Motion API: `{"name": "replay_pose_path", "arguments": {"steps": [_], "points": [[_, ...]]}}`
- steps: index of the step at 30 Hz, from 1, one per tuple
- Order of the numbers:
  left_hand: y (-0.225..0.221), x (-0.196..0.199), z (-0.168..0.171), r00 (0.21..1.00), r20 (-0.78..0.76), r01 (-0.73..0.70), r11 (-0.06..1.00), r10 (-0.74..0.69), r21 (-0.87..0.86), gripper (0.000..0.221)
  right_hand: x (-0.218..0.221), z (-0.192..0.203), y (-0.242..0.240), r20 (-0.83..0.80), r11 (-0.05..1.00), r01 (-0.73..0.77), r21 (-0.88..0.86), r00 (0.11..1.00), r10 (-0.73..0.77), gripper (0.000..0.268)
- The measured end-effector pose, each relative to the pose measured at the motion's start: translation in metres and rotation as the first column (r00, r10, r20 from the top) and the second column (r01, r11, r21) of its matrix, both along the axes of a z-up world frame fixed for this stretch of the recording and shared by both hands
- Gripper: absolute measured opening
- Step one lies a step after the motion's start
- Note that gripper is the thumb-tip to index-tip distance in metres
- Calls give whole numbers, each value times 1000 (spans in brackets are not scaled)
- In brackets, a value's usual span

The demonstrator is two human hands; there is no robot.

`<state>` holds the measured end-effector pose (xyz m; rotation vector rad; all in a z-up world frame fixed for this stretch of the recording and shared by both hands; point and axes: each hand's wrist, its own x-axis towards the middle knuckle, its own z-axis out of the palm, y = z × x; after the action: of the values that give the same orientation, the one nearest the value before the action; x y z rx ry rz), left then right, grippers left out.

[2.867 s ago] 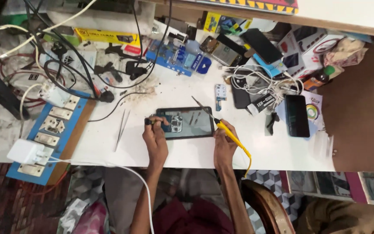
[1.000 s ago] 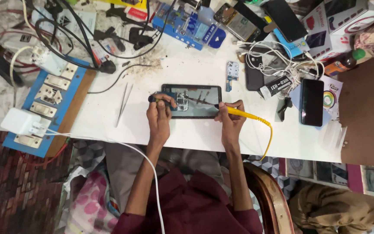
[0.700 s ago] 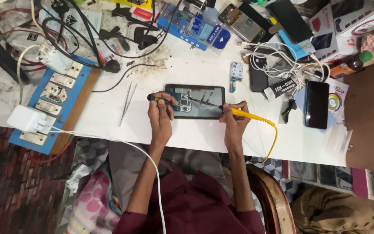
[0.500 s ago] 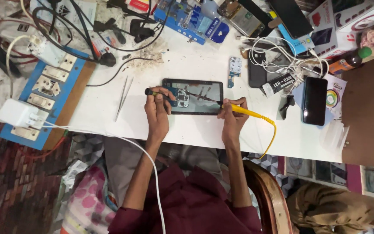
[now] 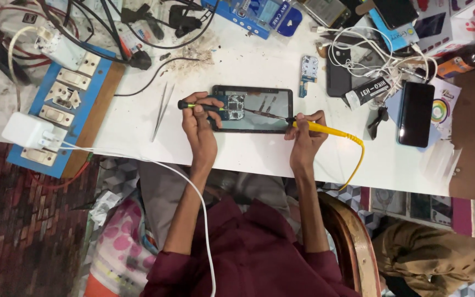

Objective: The person uses a soldering iron and a small tool to work on a circuit board placed on a tablet screen. They repeatedly apply heat and manipulate components on the board throughout the clip.

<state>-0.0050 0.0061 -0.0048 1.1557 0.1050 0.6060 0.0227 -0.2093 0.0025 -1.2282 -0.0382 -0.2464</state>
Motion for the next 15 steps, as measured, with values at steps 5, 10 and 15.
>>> {"name": "replay_pose_path", "arguments": {"steps": [5,10,15], "points": [[-6,-2,-5,996,11,88,993,-89,73,28,-1,0,-1,-7,999,15,-52,1000,-15,22],[-7,-2,-8,991,-3,134,980,-135,150,28,-1,1,1,-16,997,30,-67,999,-31,23],[-10,-4,-7,983,29,178,983,-179,43,26,-2,3,0,-23,991,33,-127,999,-36,22]]}}
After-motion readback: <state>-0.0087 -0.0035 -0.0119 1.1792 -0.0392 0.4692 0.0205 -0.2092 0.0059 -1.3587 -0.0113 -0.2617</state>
